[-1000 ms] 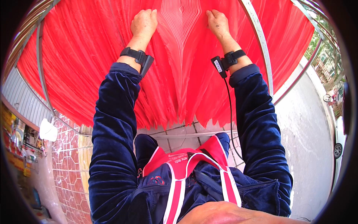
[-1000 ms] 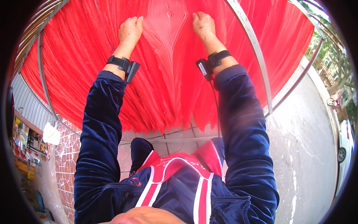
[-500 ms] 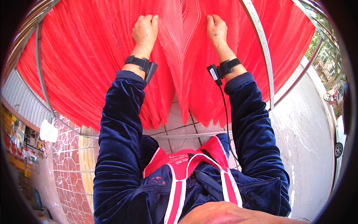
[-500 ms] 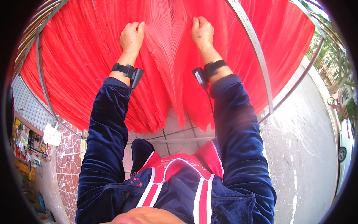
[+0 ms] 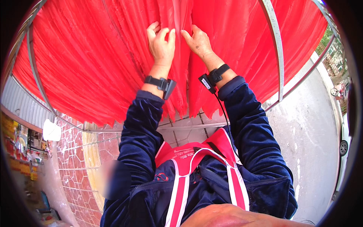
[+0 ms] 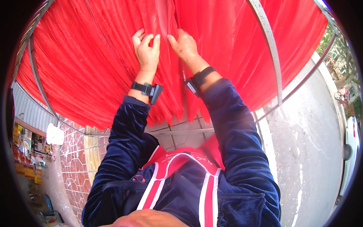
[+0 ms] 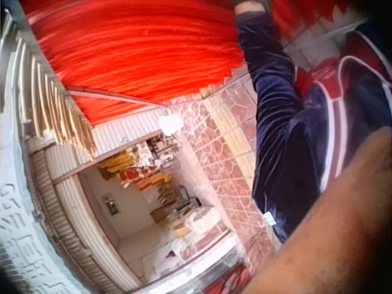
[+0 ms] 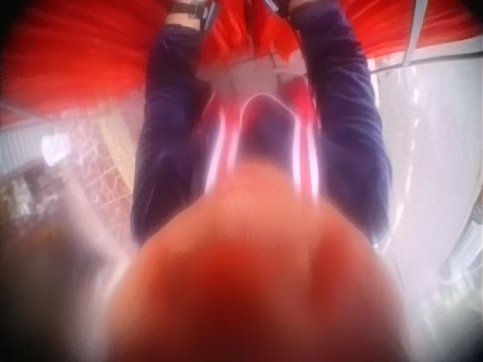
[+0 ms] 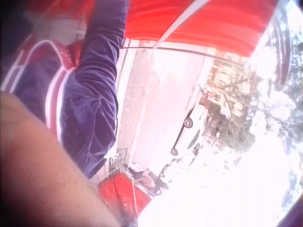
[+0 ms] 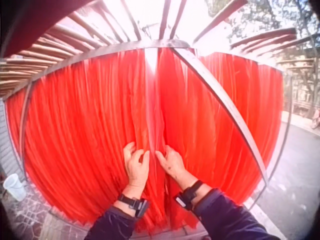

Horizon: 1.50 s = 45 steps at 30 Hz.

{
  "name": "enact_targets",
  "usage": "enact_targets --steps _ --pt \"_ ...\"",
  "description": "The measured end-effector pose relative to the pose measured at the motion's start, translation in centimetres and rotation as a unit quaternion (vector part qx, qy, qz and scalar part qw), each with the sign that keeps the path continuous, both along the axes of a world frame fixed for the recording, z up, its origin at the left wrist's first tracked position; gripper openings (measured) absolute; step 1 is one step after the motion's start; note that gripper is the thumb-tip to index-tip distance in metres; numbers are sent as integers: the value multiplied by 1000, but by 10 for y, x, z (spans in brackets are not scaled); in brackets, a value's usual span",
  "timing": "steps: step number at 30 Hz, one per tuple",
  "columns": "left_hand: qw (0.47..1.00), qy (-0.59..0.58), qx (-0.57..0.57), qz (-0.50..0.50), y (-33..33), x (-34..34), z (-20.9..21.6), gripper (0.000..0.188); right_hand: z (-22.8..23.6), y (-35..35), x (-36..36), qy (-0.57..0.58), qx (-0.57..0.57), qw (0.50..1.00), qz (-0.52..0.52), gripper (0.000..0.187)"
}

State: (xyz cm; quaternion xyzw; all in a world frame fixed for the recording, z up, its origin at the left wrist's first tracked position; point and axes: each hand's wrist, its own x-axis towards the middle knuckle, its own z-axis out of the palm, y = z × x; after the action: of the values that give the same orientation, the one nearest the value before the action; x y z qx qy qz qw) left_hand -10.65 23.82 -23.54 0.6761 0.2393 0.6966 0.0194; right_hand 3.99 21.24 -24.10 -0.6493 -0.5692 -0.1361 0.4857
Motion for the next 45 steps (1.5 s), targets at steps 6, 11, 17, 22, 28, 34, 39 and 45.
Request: enact_targets --steps 6,11,17,22,28,34,39,45 --pt "997 -8 71 37 -39 -17 -42 23 -26 18 6 140 54 983 109 29" --pt "978 16 -142 -153 -58 -15 -71 23 -46 15 0 203 102 964 138 25" --pt "977 79 -180 -80 -42 -5 -53 45 -49 4 4 228 136 958 109 24" --pt "956 40 -290 -33 -31 5 -42 53 -51 -4 9 260 118 950 129 25" --pt "961 55 -270 -33 -20 34 -55 47 -54 -13 12 237 79 960 124 24" --pt "971 1 -239 -16 -7 45 -57 39 -50 -15 26 221 71 965 122 25" --pt "965 -21 -261 -17 6 25 -61 41 -47 -21 34 256 84 954 130 25" --pt "957 -27 -289 -18 23 -9 -55 43 -48 -25 49 251 118 958 75 24"
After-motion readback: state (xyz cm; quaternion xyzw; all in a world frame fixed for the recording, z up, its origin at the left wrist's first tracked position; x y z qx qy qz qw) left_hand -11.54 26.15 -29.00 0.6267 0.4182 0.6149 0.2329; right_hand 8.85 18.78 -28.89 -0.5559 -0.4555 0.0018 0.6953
